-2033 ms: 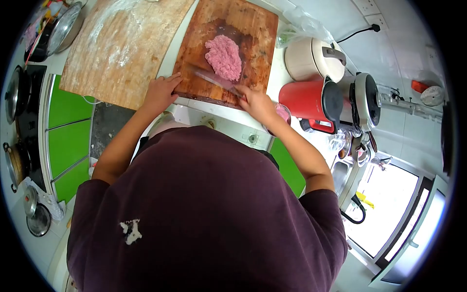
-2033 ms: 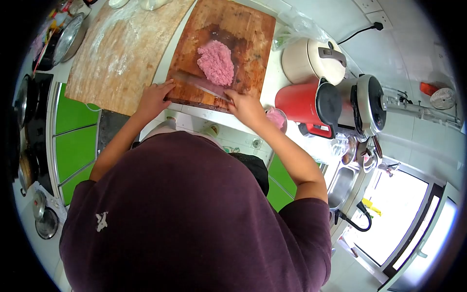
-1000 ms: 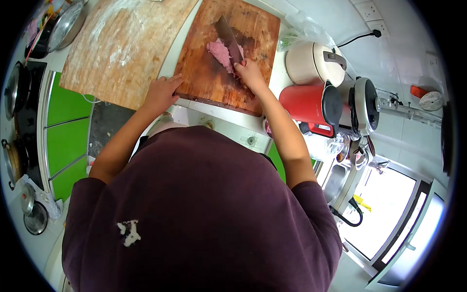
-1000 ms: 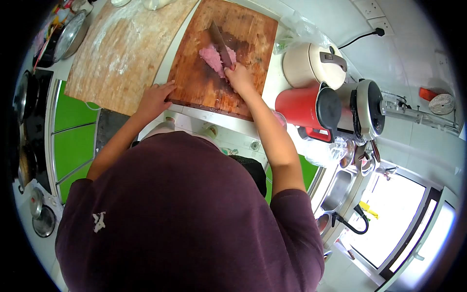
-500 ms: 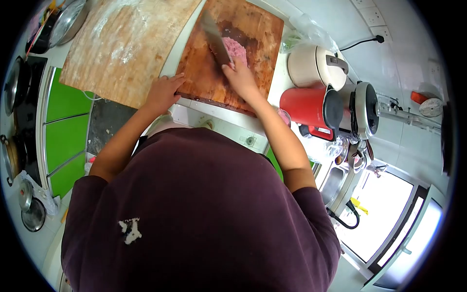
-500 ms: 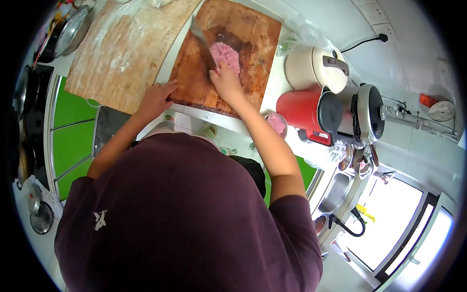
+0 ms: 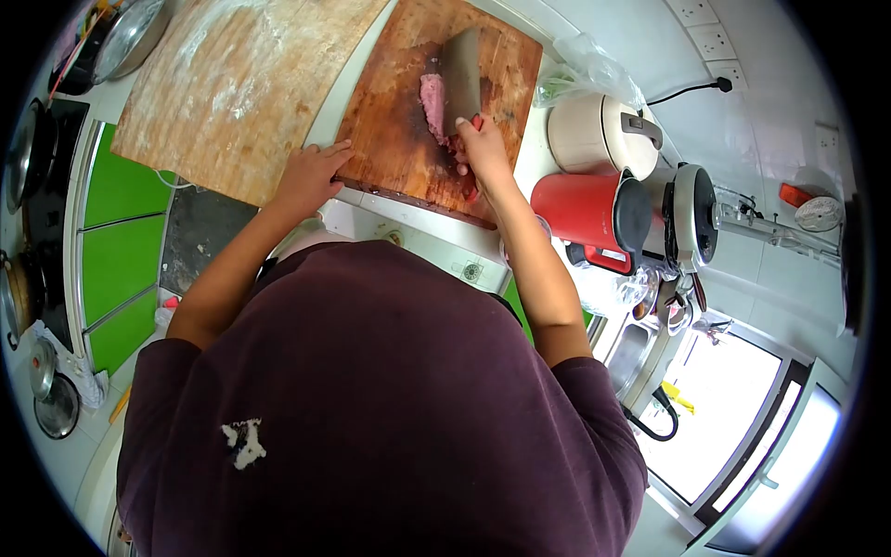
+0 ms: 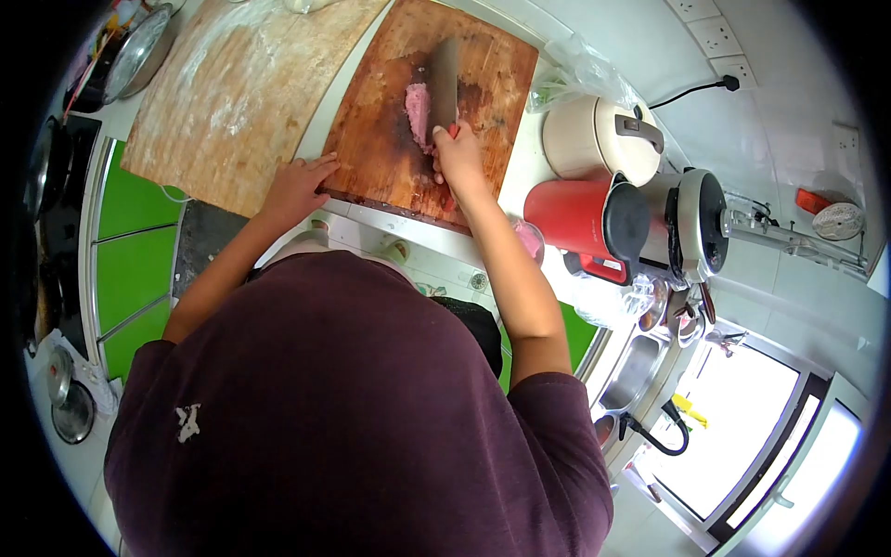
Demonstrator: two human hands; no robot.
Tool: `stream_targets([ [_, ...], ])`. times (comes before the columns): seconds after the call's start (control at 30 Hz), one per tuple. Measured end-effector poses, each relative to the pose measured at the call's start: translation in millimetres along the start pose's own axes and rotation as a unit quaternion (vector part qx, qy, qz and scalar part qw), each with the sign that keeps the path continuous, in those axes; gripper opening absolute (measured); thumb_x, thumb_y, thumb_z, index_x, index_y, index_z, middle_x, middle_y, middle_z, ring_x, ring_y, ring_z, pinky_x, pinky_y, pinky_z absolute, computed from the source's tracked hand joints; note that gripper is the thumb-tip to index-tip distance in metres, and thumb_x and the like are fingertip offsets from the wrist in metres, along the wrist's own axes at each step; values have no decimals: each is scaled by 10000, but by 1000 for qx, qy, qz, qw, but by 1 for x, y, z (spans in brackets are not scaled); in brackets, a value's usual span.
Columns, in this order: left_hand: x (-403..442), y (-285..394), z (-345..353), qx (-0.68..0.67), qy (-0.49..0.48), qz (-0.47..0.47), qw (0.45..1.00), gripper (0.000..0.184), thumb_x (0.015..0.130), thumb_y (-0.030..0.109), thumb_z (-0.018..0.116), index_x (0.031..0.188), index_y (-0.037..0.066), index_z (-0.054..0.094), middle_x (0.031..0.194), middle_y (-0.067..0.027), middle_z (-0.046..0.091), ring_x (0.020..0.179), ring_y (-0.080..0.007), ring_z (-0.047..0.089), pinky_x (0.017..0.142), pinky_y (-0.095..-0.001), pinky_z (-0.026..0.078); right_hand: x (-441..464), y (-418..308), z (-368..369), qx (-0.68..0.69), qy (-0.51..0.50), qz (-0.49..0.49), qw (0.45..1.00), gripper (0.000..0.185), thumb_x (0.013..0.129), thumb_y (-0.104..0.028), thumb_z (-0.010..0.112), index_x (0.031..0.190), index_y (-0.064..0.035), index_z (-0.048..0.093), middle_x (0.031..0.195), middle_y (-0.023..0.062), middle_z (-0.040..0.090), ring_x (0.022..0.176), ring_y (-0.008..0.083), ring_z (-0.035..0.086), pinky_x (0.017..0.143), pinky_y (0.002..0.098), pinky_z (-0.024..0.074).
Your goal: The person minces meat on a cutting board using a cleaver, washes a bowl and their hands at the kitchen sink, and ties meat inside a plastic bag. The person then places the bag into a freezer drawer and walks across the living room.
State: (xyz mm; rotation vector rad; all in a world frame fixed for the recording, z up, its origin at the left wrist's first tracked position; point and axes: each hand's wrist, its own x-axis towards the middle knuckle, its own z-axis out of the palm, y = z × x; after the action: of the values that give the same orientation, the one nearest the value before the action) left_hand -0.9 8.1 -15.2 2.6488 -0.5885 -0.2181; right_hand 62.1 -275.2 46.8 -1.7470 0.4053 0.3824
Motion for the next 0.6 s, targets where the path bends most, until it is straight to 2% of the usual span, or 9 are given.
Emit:
stream_targets([
  [0.03, 0, 0, 0, -2, -1, -3, 1000, 558, 713, 159, 715, 1249, 110, 571, 1376, 15, 524, 958, -258, 554, 849, -403, 426, 0, -3, -1, -60, 11, -34, 998, 181, 916, -203, 551, 973, -35, 514, 705, 104, 563, 524, 194, 544, 440, 356, 443],
  [0.07, 0, 1, 0, -1, 0, -2, 1000, 557, 713, 159, 716, 1248, 111, 571, 1377, 16, 524, 958, -258, 553, 846, -404, 426, 6, 5, 0, -191, 113, -167, 961, 248, 898, -223, 565, 990, 7, 553, 777, 191, 632, 688, 321, 630, 629, 429, 496],
  [0.17, 0, -1, 1, 4, 0, 4, 1000, 557, 711, 160, 717, 1246, 115, 571, 1378, 16, 523, 957, -259, 553, 839, -407, 425, 12, 22, -1, -268, 96, -138, 949, 309, 888, -241, 571, 1032, 32, 566, 865, 244, 648, 853, 419, 624, 784, 456, 472],
  [0.2, 0, -1, 1, 4, -2, 6, 1000, 559, 708, 159, 717, 1246, 116, 571, 1378, 15, 523, 956, -261, 553, 837, -407, 425, 16, 22, -3, -294, 38, -128, 946, 312, 893, -251, 569, 1020, 34, 570, 877, 256, 645, 872, 433, 619, 771, 457, 473],
  [0.33, 1, -1, -1, 3, -8, 3, 1000, 563, 704, 153, 715, 1247, 121, 570, 1376, 11, 525, 956, -265, 554, 832, -408, 426, 5, 4, -8, -277, 83, -194, 937, 316, 901, -252, 565, 1027, 37, 560, 884, 266, 643, 865, 434, 620, 772, 453, 474],
  [0.43, 1, -2, 3, -2, 8, 8, 1000, 564, 704, 157, 717, 1247, 120, 569, 1378, 10, 523, 960, -267, 554, 829, -410, 426, -4, 8, 1, -259, 80, -148, 951, 310, 901, -247, 563, 1027, 37, 564, 883, 264, 645, 863, 434, 622, 772, 459, 474],
  [0.47, -1, -2, 4, -1, 3, 8, 1000, 562, 705, 156, 716, 1247, 119, 568, 1376, 9, 525, 959, -268, 555, 828, -411, 427, 19, 35, -7, -345, 33, -140, 928, 311, 899, -247, 569, 1039, 31, 564, 869, 264, 645, 859, 434, 625, 766, 465, 475],
  [0.57, 3, -2, -1, 3, 2, 6, 1000, 560, 708, 151, 714, 1247, 116, 566, 1370, 7, 531, 955, -270, 557, 829, -414, 429, 19, 17, -12, -307, 28, -118, 944, 298, 900, -243, 565, 1015, 32, 566, 867, 281, 639, 864, 442, 622, 770, 472, 472],
  [0.6, 0, 1, -3, -2, 3, 6, 1000, 561, 708, 149, 713, 1248, 115, 565, 1367, 7, 533, 953, -271, 558, 830, -415, 430, 6, 9, -7, -271, 69, -186, 942, 292, 899, -247, 560, 992, 29, 576, 867, 288, 637, 868, 441, 622, 771, 469, 473],
])
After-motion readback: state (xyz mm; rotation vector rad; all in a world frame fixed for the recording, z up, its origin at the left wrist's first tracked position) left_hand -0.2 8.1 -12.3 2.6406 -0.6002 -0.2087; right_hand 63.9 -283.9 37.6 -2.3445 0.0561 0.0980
